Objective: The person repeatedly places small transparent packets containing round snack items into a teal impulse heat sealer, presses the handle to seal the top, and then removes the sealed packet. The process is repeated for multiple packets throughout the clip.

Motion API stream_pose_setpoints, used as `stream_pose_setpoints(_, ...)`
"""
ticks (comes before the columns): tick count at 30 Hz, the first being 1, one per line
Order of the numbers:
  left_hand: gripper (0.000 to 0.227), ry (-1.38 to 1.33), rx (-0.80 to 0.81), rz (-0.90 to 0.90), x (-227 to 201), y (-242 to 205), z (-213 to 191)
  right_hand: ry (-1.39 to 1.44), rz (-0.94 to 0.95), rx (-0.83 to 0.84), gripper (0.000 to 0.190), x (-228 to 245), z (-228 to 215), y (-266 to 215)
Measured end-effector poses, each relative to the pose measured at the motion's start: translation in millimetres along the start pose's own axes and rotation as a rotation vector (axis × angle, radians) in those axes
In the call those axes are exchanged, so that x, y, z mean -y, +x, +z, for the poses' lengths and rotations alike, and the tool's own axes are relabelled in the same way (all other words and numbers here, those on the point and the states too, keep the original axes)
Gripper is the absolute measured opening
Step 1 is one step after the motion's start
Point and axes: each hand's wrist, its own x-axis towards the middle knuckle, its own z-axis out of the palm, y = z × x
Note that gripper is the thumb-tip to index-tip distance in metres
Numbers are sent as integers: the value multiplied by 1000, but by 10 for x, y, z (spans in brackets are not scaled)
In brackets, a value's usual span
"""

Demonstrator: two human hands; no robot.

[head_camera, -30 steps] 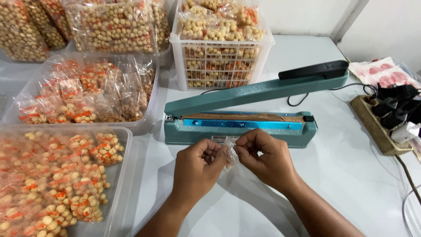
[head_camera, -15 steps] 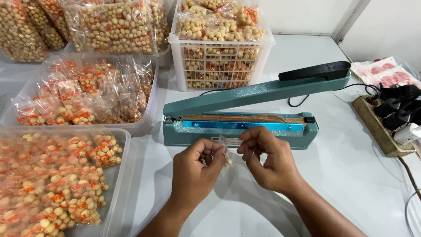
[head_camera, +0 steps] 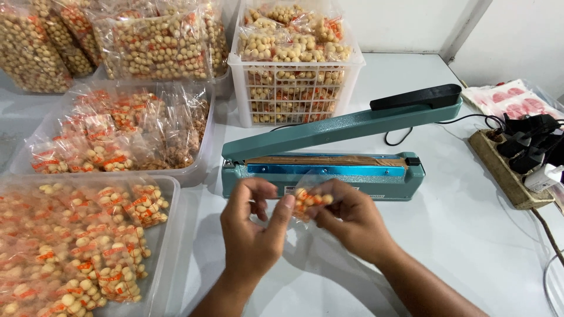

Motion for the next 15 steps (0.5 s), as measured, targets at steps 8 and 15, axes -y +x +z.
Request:
stream_pose_setpoints(8,28,-274,285,-535,-35,95,32,82,69,-20,24,275,-37,16)
stream_pose_setpoints(15,26,-315,283,-635,-5,101,62,103,109,-55,26,396,47,8)
